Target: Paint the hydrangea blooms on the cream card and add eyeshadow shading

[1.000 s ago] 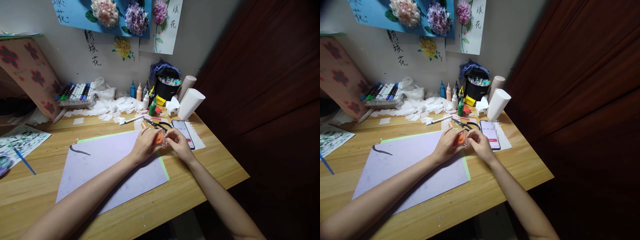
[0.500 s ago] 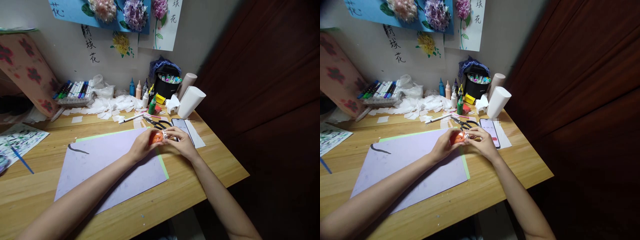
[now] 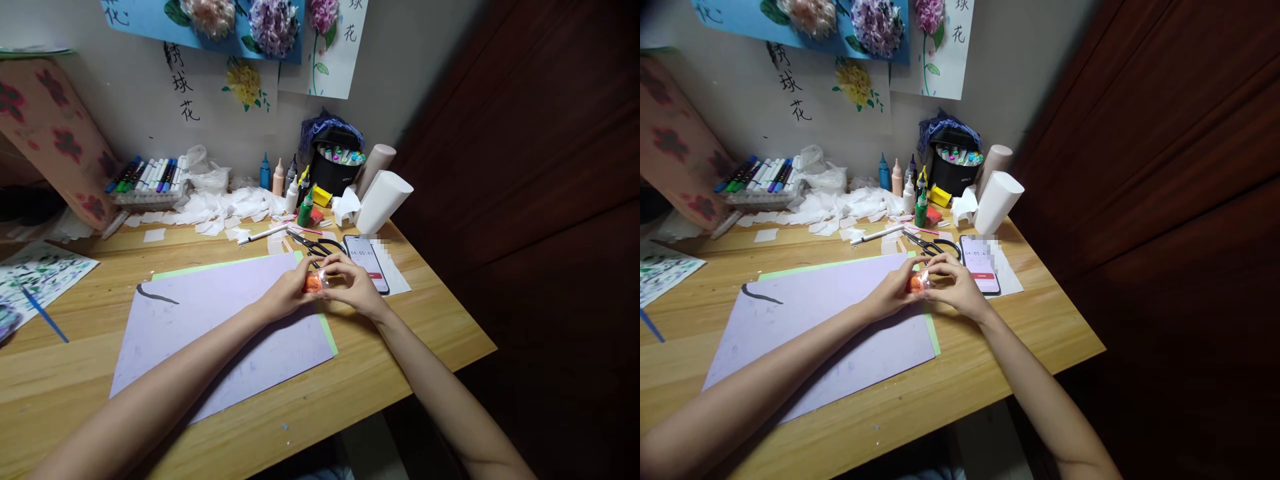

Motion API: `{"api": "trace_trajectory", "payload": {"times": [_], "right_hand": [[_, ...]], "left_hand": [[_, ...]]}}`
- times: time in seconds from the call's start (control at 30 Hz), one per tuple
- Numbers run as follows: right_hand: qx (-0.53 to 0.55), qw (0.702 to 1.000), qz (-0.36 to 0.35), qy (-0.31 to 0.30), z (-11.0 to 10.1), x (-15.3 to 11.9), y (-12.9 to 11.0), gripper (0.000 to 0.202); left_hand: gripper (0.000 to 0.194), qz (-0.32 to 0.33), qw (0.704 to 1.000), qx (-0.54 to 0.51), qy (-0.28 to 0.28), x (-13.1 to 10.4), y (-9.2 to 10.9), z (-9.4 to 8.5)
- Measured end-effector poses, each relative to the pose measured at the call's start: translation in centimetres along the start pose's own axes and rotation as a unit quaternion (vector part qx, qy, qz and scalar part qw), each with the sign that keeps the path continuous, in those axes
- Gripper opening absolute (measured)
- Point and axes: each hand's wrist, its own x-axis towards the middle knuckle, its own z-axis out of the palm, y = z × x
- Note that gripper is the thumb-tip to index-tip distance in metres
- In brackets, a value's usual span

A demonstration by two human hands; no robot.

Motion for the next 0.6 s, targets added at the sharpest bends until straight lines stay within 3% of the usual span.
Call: {"api": "trace_trajectory", "payload": {"times": [0.17, 0.33, 0.6], "right_hand": [[-0.072, 0.997, -0.021, 0.008, 0.5, -0.1, -0.7, 0.026], [-0.065, 0.998, -0.01, -0.01, 0.7, 0.0, -0.4, 0.023], [-0.071, 0.995, -0.016, 0.064, 0.6, 0.4, 0.4, 0.014]], "left_hand": [[0.053, 0.002, 0.999, 0.032, -0.024, 0.0, -0.4, 0.3], [0.053, 0.018, 0.999, 0.023, -0.042, 0.1, -0.5, 0.3], [0.046, 0.0, 1.0, -0.009, -0.016, 0.4, 0.3, -0.1]]}}
